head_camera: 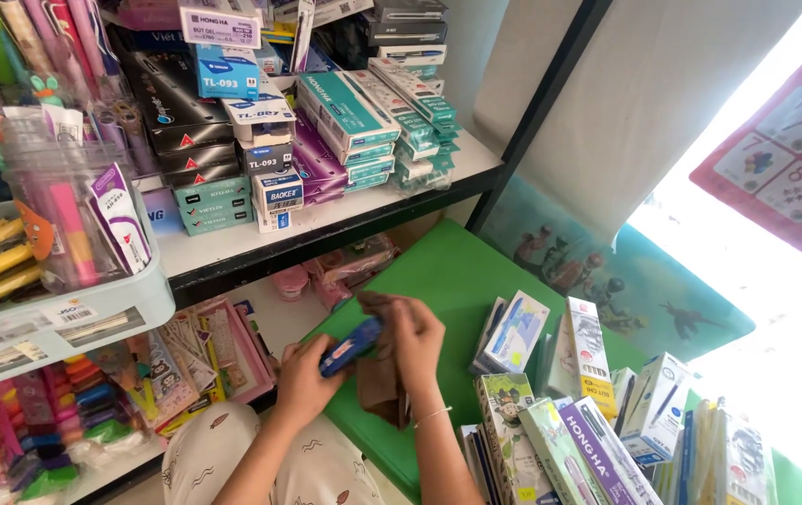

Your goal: Organizing and restocking various boxed stationery and toy items on a green surface and shelving.

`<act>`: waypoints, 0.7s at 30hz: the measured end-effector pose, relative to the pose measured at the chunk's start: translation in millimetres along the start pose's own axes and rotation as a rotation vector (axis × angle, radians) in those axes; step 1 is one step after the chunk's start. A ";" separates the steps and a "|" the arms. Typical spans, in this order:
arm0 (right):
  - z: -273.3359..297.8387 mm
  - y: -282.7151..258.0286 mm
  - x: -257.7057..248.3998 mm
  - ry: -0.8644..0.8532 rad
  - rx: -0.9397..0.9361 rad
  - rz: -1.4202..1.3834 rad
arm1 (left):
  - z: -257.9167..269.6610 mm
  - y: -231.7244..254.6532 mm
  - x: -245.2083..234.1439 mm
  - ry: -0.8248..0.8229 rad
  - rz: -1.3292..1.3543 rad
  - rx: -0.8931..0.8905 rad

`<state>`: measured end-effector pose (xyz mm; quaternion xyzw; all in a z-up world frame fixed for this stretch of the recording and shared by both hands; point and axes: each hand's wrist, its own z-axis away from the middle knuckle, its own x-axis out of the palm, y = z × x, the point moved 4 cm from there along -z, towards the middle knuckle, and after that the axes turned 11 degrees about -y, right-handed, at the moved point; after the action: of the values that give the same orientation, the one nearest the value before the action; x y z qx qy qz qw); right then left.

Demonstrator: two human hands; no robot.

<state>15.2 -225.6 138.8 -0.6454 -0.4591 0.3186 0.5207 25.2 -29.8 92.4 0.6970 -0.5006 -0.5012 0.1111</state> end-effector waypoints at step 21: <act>13.7 55.1 55.5 -0.153 0.347 -0.331 | 27.3 -125.3 88.2 0.064 0.464 -0.132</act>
<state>38.2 -171.1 85.9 -0.4365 -0.5349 0.3510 0.6326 76.3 -32.3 -54.5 0.5702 -0.6097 -0.4716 0.2842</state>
